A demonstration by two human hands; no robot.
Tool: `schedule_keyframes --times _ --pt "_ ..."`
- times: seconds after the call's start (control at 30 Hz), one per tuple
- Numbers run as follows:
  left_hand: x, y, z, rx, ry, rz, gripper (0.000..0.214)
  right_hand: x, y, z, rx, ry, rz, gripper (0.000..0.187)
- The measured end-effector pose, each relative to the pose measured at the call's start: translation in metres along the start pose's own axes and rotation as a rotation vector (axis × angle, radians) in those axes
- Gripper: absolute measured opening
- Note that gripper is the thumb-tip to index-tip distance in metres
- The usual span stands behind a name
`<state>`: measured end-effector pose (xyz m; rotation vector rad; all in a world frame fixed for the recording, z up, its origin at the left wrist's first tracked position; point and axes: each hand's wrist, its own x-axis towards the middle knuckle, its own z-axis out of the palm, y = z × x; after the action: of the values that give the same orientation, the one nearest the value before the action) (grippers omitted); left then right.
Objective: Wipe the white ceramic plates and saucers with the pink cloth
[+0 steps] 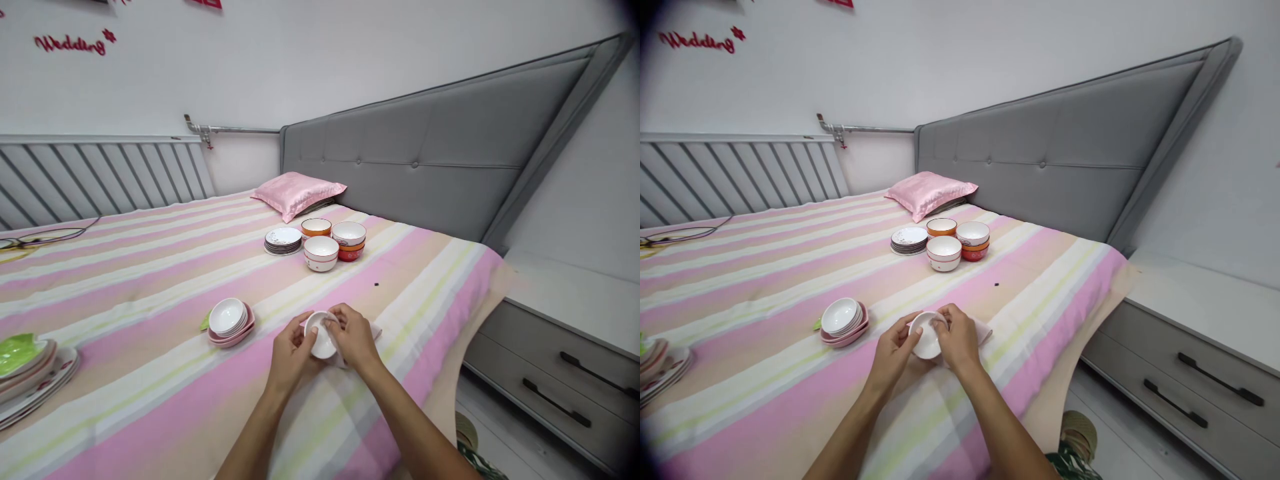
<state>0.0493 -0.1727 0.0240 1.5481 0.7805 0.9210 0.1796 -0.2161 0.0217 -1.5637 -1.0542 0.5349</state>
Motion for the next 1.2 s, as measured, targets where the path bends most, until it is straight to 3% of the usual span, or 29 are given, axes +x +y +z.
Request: schedule_keyframes --times 0.13,0.27,0.43,0.73,0.87,0.97,1.07,1.2 --pt "-0.002 -0.003 0.008 -0.046 -0.051 -0.04 0.05 0.005 0.011 0.002 0.107 0.116 0.127 0.015" --pt "-0.003 -0.001 0.012 -0.1 -0.061 -0.043 0.05 0.007 0.015 0.003 0.123 0.152 0.135 0.016" --pt "-0.003 0.002 0.007 -0.082 -0.075 -0.047 0.05 0.005 0.011 0.001 0.076 0.132 0.068 0.015" --pt "0.001 0.002 -0.005 -0.018 -0.108 0.017 0.033 -0.004 -0.01 -0.005 -0.067 -0.055 -0.115 0.011" --pt "0.001 0.001 0.0 -0.025 -0.034 0.024 0.039 0.0 -0.001 0.0 -0.006 0.039 0.003 0.007" --pt "-0.001 -0.001 0.007 -0.072 -0.067 -0.051 0.052 0.004 0.01 0.004 0.068 0.126 0.1 0.011" --pt "-0.002 0.0 0.01 -0.116 -0.099 -0.091 0.057 0.006 0.016 0.005 0.08 0.16 0.086 0.012" --pt "-0.003 0.004 0.007 -0.138 -0.11 -0.071 0.051 0.004 0.01 0.002 0.031 0.107 0.019 0.01"
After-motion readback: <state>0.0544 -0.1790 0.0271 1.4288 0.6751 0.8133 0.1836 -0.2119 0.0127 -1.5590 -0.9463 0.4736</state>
